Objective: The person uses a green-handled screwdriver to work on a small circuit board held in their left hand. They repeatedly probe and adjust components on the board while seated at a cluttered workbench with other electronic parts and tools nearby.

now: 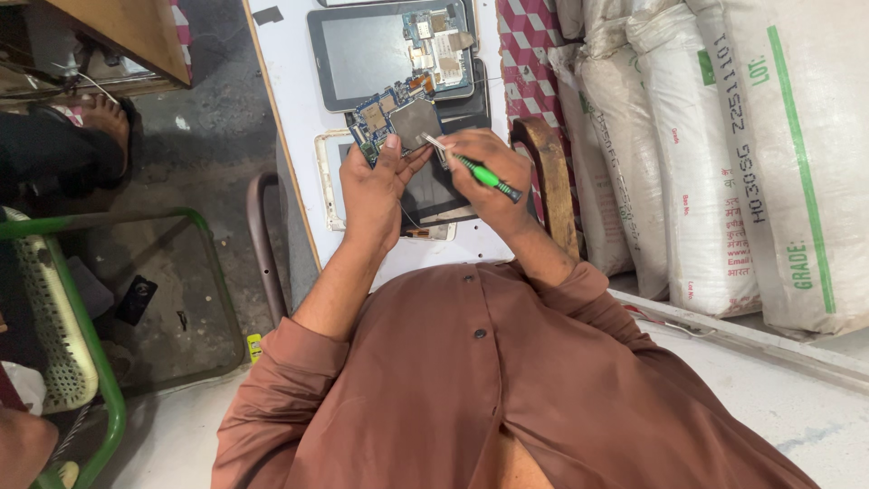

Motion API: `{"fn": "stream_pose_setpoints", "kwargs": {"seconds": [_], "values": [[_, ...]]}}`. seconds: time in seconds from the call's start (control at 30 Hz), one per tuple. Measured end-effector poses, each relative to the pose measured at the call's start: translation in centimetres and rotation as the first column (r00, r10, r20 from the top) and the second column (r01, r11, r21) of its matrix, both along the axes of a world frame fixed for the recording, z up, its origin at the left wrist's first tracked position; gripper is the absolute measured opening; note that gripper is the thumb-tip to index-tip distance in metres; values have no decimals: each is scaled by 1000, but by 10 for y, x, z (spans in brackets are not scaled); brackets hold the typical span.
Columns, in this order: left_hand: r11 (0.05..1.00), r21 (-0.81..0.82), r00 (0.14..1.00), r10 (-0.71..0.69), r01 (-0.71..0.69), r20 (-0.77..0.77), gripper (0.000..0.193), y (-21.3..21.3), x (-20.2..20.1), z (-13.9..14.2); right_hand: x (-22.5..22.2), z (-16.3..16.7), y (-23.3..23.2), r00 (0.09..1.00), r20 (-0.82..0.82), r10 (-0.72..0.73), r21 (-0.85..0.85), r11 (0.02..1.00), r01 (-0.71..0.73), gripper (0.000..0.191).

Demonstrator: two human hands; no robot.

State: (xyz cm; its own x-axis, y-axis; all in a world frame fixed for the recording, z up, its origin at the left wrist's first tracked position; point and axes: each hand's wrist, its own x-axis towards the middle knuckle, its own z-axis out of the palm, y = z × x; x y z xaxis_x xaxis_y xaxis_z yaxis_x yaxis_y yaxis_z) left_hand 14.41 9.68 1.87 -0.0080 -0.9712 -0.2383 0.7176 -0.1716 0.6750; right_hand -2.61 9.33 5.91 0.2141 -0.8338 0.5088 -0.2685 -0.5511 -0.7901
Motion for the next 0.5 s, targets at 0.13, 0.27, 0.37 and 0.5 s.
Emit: {"fn": "stream_pose_setpoints", "kwargs": {"seconds": [0.13,0.27,0.37,0.5], "values": [[1000,0,1000,15,-15,-13,26,-1,-1,0,-2,0,-1,999,-8,44,-24,999,-44,18],[1000,8,1000,12,-12,2,25,0,0,-1,-3,-2,-2,999,-30,44,-43,998,-45,17],[1000,5,1000,17,-17,-8,25,0,-1,-2,-2,-2,-2,998,-49,40,-55,998,-42,18],[999,21,999,35,-35,9,25,0,-1,-3,-2,-2,-2,998,-46,48,-47,998,-50,19]]}}
